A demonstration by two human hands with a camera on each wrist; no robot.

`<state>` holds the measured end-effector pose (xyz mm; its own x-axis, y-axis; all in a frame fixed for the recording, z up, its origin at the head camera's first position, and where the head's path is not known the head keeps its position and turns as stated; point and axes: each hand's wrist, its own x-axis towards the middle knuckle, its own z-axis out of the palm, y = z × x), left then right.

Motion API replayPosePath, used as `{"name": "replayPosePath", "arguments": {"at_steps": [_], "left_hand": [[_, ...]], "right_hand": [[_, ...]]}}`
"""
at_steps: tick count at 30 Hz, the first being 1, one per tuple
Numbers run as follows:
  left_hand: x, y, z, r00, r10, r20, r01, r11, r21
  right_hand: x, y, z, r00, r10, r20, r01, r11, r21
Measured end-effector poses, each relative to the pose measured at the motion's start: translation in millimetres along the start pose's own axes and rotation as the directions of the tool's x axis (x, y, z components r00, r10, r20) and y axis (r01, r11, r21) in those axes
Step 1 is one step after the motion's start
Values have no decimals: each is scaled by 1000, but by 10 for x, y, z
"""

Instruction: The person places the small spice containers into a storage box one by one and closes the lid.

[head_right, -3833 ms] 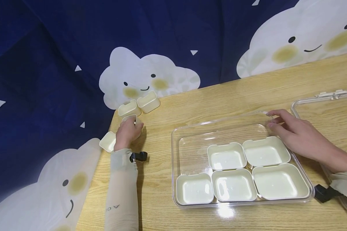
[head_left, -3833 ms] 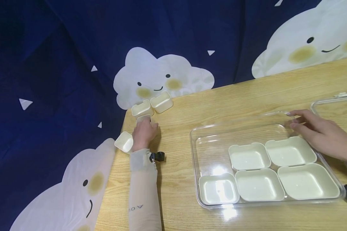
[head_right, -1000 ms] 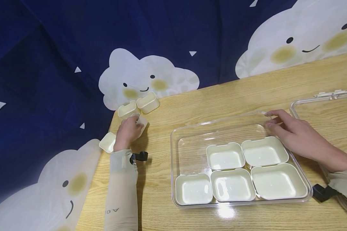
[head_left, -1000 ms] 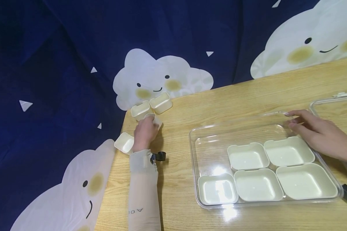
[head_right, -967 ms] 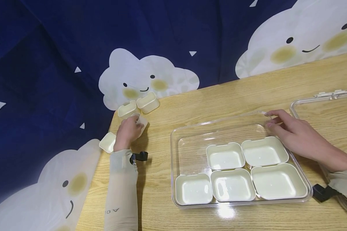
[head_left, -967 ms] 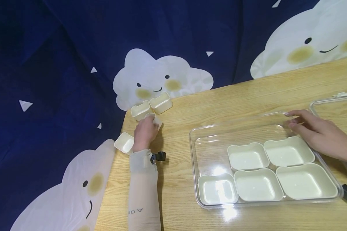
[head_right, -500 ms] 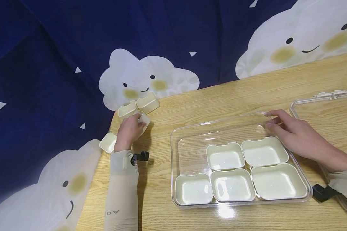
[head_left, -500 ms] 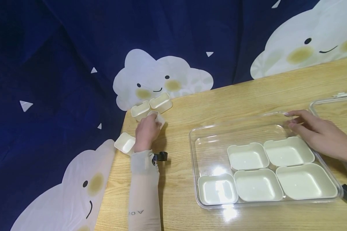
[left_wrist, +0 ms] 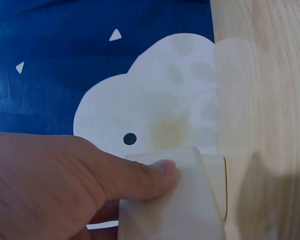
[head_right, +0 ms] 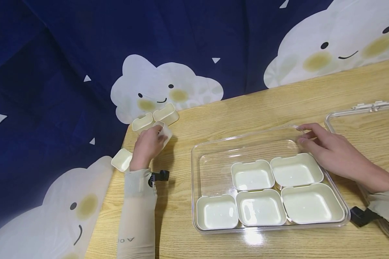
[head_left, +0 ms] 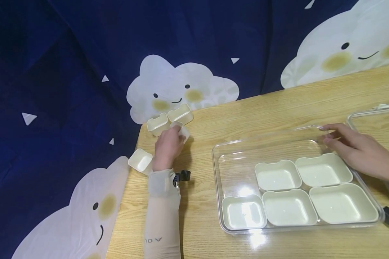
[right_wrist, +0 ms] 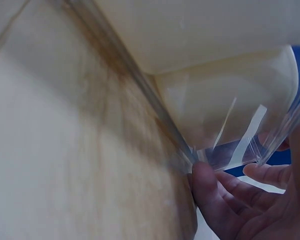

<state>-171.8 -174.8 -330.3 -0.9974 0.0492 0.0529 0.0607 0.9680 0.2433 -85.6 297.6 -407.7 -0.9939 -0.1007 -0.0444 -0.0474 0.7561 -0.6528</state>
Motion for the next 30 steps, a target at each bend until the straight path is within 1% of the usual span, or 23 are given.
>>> {"name": "replayPosePath", "arguments": {"at_steps": [6, 21, 30], "left_hand": [[-27, 66, -21, 1000, 21, 4, -21, 1000, 9], [-97, 200, -66, 997, 79, -15, -79, 997, 27], [-135, 276, -104, 996, 93, -9, -93, 995, 19]], "right_hand": [[-3, -8, -1, 1000, 0, -2, 0, 1000, -2], [-7, -3, 0, 1000, 2, -3, -2, 1000, -3], [-11, -26, -5, 1000, 9, 2, -9, 1000, -5]]}}
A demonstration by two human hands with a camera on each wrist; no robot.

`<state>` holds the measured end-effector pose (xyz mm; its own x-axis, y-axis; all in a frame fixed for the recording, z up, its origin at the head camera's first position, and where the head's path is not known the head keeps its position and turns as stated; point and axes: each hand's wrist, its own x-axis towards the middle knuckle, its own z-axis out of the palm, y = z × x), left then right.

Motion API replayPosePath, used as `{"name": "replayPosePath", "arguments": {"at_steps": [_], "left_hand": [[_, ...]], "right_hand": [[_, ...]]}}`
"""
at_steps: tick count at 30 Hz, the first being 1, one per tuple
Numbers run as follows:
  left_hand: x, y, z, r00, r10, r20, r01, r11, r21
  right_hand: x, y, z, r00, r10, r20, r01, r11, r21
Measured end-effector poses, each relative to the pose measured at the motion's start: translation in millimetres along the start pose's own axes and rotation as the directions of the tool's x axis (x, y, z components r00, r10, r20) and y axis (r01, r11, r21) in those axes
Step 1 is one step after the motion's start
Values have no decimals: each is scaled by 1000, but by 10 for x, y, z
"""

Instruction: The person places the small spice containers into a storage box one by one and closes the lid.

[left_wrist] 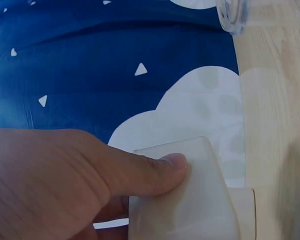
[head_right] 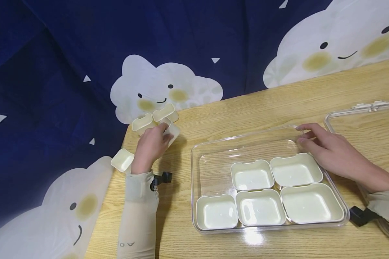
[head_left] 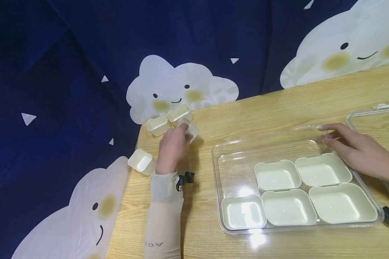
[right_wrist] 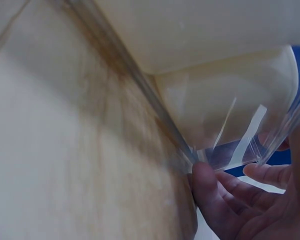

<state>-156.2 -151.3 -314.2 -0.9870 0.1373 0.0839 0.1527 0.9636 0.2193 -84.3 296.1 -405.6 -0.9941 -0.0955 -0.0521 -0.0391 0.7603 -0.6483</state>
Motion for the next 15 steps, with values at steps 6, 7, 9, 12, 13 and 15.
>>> {"name": "replayPosePath", "arguments": {"at_steps": [6, 7, 9, 12, 13, 15], "left_hand": [[-41, 81, -47, 1000, 17, -4, -17, 1000, 4], [-49, 94, -54, 1000, 19, -5, -19, 1000, 5], [-65, 119, -66, 1000, 25, -7, -25, 1000, 6], [-90, 152, -81, 999, 37, -11, -37, 999, 11], [-96, 160, -84, 999, 41, -11, -41, 999, 12], [-110, 180, -91, 999, 49, -11, -49, 999, 15]], "right_hand": [[-4, -13, -9, 1000, 11, 14, -10, 1000, -4], [-5, -13, -11, 1000, 9, 12, -9, 1000, -3], [-6, -13, -12, 1000, 7, 11, -7, 1000, -5], [-6, -11, -9, 1000, 8, 7, -8, 1000, -4], [-6, -9, -8, 1000, 9, 7, -9, 1000, -5], [-4, -5, -4, 1000, 10, 6, -10, 1000, -3]]}}
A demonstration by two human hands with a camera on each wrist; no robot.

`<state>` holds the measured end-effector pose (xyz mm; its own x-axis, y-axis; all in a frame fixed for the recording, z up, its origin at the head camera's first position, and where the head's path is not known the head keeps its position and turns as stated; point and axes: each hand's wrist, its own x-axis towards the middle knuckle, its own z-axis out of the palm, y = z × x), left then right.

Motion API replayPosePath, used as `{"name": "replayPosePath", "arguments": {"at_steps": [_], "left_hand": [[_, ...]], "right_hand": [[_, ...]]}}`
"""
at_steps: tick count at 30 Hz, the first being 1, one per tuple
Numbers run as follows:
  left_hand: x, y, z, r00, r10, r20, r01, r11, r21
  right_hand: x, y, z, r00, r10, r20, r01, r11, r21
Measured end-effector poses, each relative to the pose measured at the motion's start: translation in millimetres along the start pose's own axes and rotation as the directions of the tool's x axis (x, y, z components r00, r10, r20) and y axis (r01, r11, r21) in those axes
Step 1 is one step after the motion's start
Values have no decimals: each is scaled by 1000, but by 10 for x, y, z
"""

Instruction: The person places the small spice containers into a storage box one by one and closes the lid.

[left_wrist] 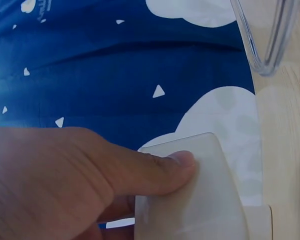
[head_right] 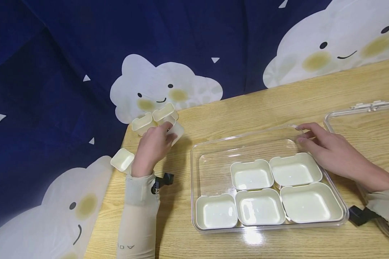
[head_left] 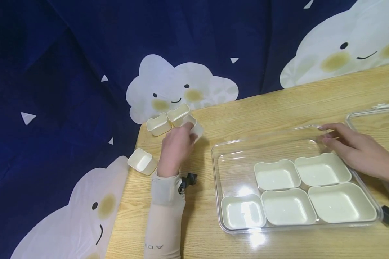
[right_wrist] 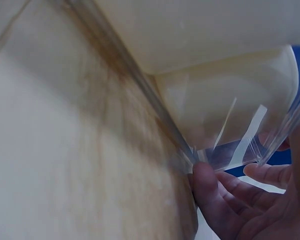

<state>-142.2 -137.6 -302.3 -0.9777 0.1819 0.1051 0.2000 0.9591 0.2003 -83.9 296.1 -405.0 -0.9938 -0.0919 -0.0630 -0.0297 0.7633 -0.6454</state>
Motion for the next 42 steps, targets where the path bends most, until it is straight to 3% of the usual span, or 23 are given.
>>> {"name": "replayPosePath", "arguments": {"at_steps": [25, 42], "left_hand": [[-179, 289, -126, 989, 111, 98, -115, 993, 38], [-310, 445, -158, 969, 234, 80, -240, 968, 78]], "right_hand": [[-7, 21, 13, 1000, -8, -8, 8, 1000, 5], [3, 16, 12, 1000, -13, -14, 13, 1000, -1]]}}
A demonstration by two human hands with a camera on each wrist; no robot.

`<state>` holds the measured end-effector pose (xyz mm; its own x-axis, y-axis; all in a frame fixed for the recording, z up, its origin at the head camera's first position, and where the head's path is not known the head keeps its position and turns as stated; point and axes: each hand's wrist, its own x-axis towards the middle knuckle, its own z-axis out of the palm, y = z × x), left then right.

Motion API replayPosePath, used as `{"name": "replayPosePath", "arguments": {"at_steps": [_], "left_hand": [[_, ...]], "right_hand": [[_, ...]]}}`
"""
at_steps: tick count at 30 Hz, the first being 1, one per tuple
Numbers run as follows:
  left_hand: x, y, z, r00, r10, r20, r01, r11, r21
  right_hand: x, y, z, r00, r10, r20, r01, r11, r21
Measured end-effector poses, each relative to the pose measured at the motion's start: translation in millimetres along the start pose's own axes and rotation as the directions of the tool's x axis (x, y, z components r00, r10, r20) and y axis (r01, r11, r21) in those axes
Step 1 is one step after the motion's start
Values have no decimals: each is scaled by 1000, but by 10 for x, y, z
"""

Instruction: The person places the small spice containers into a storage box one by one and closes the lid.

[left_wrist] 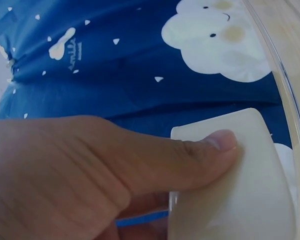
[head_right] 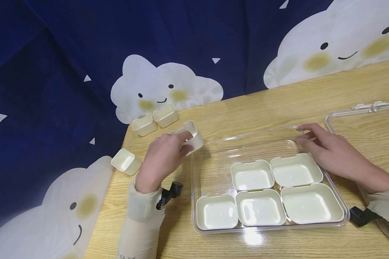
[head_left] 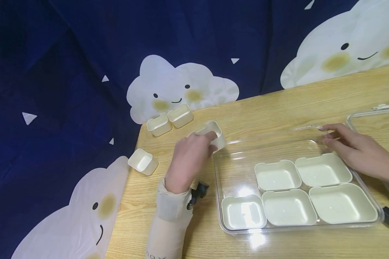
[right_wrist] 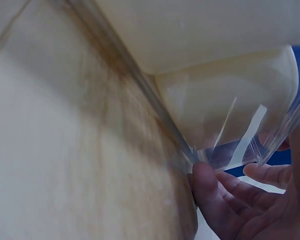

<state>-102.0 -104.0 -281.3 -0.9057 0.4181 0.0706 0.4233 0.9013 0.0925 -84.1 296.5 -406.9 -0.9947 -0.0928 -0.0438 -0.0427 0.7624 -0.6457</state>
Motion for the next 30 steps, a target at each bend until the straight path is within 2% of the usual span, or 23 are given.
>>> {"name": "replayPosePath", "arguments": {"at_steps": [6, 13, 22, 30], "left_hand": [[-12, 61, 15, 999, 32, 9, -32, 999, 2], [-8, 109, 48, 997, 66, 26, -67, 997, 44], [9, 174, 80, 993, 74, 94, -80, 995, 53], [5, 220, 97, 989, 110, 103, -121, 988, 98]], "right_hand": [[-1, 6, 1, 1000, -5, 4, 5, 1000, -1], [2, 9, 0, 1000, -9, 2, 9, 1000, 5], [13, 15, 0, 1000, -8, 0, 8, 1000, 9], [11, 14, 1, 1000, -3, 1, 3, 1000, 6]]}}
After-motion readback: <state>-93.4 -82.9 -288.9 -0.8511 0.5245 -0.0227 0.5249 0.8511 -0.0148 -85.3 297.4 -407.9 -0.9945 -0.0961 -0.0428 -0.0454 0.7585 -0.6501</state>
